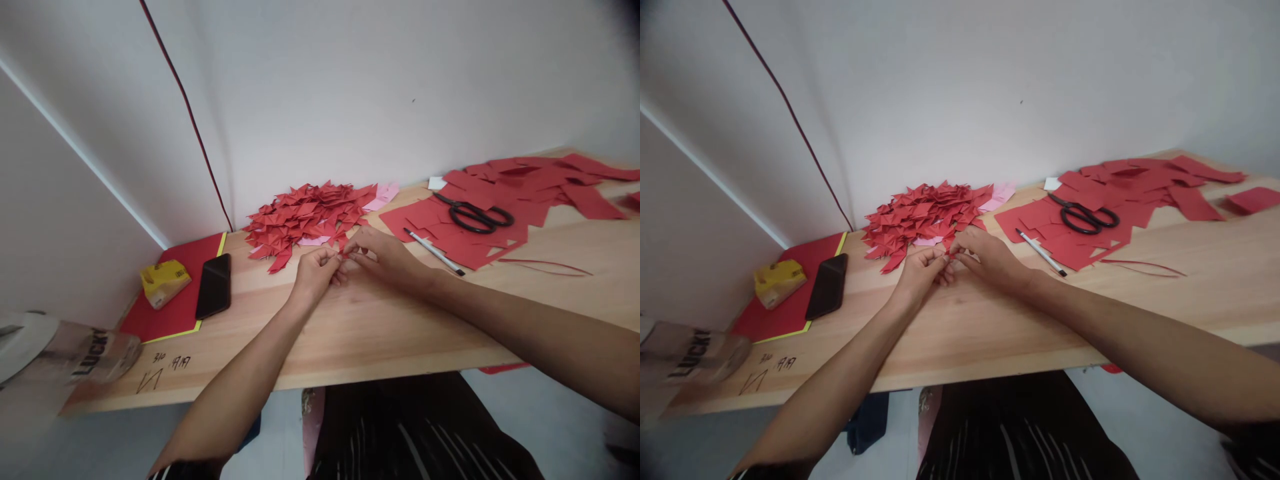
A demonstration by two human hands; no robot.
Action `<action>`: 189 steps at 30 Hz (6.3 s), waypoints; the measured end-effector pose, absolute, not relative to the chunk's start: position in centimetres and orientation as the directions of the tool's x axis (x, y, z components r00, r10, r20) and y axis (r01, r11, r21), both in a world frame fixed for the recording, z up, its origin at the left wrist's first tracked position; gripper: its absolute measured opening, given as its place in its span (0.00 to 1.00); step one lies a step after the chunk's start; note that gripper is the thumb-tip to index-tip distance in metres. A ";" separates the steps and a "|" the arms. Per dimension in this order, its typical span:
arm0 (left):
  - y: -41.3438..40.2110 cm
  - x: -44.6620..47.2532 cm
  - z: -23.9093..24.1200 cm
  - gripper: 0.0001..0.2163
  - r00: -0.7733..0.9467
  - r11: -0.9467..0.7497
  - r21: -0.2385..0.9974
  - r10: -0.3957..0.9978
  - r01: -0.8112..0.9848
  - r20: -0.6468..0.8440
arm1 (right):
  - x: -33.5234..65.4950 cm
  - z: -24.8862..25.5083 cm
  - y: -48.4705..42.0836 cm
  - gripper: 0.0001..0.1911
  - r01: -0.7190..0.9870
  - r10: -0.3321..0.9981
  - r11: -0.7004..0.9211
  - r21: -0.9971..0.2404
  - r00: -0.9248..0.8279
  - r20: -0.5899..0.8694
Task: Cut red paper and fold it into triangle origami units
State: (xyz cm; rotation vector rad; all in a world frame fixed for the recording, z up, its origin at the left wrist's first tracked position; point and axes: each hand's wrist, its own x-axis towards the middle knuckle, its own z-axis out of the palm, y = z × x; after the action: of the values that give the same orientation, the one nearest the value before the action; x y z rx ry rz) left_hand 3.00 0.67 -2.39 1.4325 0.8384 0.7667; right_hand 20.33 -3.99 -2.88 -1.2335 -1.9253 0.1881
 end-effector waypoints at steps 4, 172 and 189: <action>0.8 3.0 -2.4 0.07 0.535 0.059 0.998 0.842 0.022 -0.061 | 20.3 -3.1 -3.8 0.06 0.681 0.786 0.546 -0.488 -0.214 0.580; 1.5 1.5 -2.0 0.12 0.686 -0.201 0.979 0.718 0.038 0.120 | 20.1 -2.1 -4.4 0.16 0.345 0.968 0.147 -0.927 -0.245 0.062; 2.1 1.3 -1.6 0.07 0.657 -0.220 0.973 0.743 0.062 0.126 | 20.6 -2.8 -4.2 0.22 0.172 0.997 -0.041 -0.984 -0.064 -0.053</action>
State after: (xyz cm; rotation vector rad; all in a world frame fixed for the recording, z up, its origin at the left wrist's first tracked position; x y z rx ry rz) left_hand 1.34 2.05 -1.62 1.6964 0.6600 0.7193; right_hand 20.64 -4.19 -2.82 -1.3378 -1.3640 1.2092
